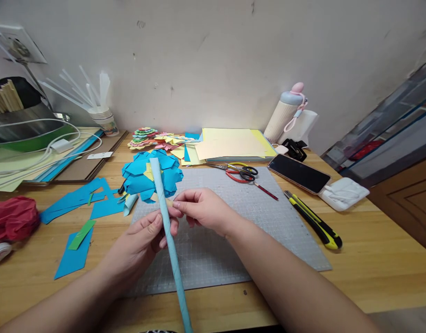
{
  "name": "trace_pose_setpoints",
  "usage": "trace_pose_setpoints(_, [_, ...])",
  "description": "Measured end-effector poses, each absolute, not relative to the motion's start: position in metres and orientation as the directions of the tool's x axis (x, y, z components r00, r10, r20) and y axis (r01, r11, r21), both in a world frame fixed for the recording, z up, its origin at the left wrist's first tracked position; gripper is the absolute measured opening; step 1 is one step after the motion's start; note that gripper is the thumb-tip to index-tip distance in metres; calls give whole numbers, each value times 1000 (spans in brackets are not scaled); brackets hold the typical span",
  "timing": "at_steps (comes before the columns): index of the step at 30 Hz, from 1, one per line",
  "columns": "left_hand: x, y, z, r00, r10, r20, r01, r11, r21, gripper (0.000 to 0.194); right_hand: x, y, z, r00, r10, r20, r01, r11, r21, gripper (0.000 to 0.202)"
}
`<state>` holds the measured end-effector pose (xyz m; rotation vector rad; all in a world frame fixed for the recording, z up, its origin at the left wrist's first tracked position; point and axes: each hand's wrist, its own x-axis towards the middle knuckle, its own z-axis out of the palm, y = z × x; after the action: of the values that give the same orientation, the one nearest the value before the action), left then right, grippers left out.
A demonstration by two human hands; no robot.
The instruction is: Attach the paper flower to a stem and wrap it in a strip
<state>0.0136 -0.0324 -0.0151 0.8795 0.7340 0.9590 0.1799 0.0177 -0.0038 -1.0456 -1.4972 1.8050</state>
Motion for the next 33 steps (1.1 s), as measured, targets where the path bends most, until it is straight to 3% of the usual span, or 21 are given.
trace_pose_setpoints(25, [14,-33,-19,402,906,-133,-358,290,888,25,174,18,-17,-632,758,-165,-92,-284,-954,29])
trace_pose_setpoints(33, [14,-31,-21,393,909,-136,-355,287,890,24,177,16,-14,-557,809,-187,-67,-268,-961,22])
